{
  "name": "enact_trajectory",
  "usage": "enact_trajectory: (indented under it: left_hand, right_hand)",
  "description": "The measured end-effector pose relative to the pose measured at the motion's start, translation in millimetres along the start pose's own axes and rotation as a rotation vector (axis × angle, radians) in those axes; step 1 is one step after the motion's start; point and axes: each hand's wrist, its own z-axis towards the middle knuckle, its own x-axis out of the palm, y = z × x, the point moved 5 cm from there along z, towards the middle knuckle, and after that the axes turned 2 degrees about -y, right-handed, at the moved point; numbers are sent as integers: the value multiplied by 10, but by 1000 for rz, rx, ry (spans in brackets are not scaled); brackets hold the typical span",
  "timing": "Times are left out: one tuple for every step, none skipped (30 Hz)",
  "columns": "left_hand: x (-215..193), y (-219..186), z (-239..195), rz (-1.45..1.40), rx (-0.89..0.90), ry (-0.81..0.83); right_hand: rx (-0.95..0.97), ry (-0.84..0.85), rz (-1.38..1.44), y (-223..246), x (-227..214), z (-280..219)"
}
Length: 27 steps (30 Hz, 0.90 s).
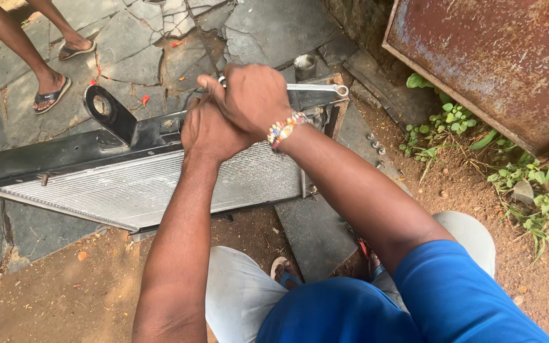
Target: The person uses a wrench to tighten bolts on a car radiator placed on the ground. The person works on the top edge of the radiator, securing the frame with bolts.
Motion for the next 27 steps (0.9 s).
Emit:
enact_trajectory:
  left_hand:
    - [-21, -20, 6, -4, -7, 7]
    - [-31, -28, 3, -8, -15, 16]
    - [-35, -25, 1, -12, -23, 25]
    - [-44, -29, -1, -9, -9, 1]
    - [-48, -33, -2, -7, 6, -22]
    - [-49, -34, -11, -5, 21, -44]
    - [-36, -20, -15, -11, 12, -32]
    - [-22, -15, -8, -17, 4, -20]
    - [-8, -11, -6, -23, -4, -8]
    - [-12, -9, 6, -14, 2, -7]
    - [-14, -5, 17, -6, 8, -6]
    - [-1, 4, 13, 1, 12, -1]
    - [26, 27, 25, 7, -1, 28]
    - [58, 53, 42, 14, -11, 59]
    - [98, 81, 47, 22, -22, 91]
    - [122, 109, 62, 26, -30, 91]
    - [154, 139, 71, 30, -37, 91]
    - [208, 173, 48, 36, -44, 100]
    - [223, 187, 34, 22, -7, 33]
    - [217, 208, 43, 11, 30, -41]
    - [213, 223, 49, 0, 68, -115]
    - [260, 248, 37, -8, 71, -111]
    - [305, 269, 21, -15, 75, -106]
    - [331, 294, 23, -21, 78, -104]
    - [346, 317, 28, -33, 70, -109]
    - [356, 332, 22, -44, 61, -111]
    - [356, 338, 22, -56, 53, -113]
  right_hand:
    - [18, 7, -7, -42, 53, 49]
    - [36, 15, -13, -77, 105, 85]
    - [55, 24, -19, -112, 150, 113]
    - [64, 31, -19, -145, 187, 134]
    - [72, 38, -19, -173, 219, 155]
    - [83, 45, -19, -192, 243, 162]
    - [104, 44, -17, -204, 260, 175]
    - [126, 43, -15, -217, 269, 188]
    - [147, 42, -13, -226, 265, 188]
    - [129, 9, -10, -204, 233, 200]
    - [110, -23, -7, -173, 192, 201]
    - [92, -52, -3, -138, 151, 167]
    - [92, -19, 12, -109, 132, 122]
    - [94, 13, 28, -79, 108, 60]
    - [97, 45, 44, -49, 77, -13]
    - [65, 65, 45, -9, 33, -66]
    - [34, 85, 45, 22, -8, -119]
    - [11, 110, 49, 49, -36, -205]
    - [-24, 74, 65, 75, -78, -267]
    - [-64, 32, 82, 86, -114, -289]
    - [-104, -10, 100, 91, -141, -310]
    - [-110, -12, 111, 80, -137, -336]
    - [-117, -13, 122, 65, -134, -366]
    - [-124, -17, 135, 62, -127, -375]
    - [-142, -29, 147, 64, -137, -374]
    - [-156, -40, 161, 88, -162, -395]
    - [-170, -51, 175, 124, -211, -410]
